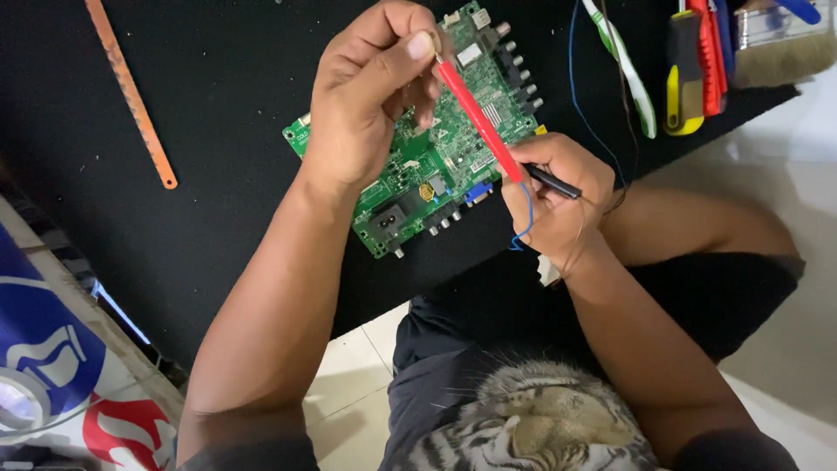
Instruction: Using a multimeter and probes to test various components and trace points on a circuit board for repair.
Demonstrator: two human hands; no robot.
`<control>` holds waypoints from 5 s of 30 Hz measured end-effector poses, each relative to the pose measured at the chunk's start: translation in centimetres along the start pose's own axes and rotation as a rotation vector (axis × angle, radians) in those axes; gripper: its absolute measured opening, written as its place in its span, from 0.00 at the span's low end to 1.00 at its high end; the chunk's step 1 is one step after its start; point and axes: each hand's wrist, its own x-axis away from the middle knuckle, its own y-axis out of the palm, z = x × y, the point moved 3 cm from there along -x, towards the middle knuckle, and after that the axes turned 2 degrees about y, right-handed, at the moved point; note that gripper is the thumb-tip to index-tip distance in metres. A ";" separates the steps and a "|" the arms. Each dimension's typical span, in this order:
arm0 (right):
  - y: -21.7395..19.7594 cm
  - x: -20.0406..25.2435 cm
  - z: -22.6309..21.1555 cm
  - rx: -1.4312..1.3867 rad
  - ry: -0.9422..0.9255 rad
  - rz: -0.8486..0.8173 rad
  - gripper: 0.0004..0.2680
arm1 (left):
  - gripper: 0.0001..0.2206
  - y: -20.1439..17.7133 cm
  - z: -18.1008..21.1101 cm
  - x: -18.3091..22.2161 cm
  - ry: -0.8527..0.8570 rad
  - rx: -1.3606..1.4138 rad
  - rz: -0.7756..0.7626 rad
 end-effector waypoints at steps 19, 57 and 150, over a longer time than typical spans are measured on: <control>0.1 -1.1 -0.9 0.035 -0.073 -0.029 0.05 | 0.03 0.1 -0.1 -0.5 -0.012 -0.033 -0.013; -0.4 -1.1 -1.7 -0.019 -0.024 0.131 0.02 | 0.04 -0.4 -1.2 -0.6 -0.111 0.115 0.188; -0.3 -0.9 0.6 -0.325 0.009 0.228 0.05 | 0.05 -0.5 0.2 0.7 0.117 0.058 0.068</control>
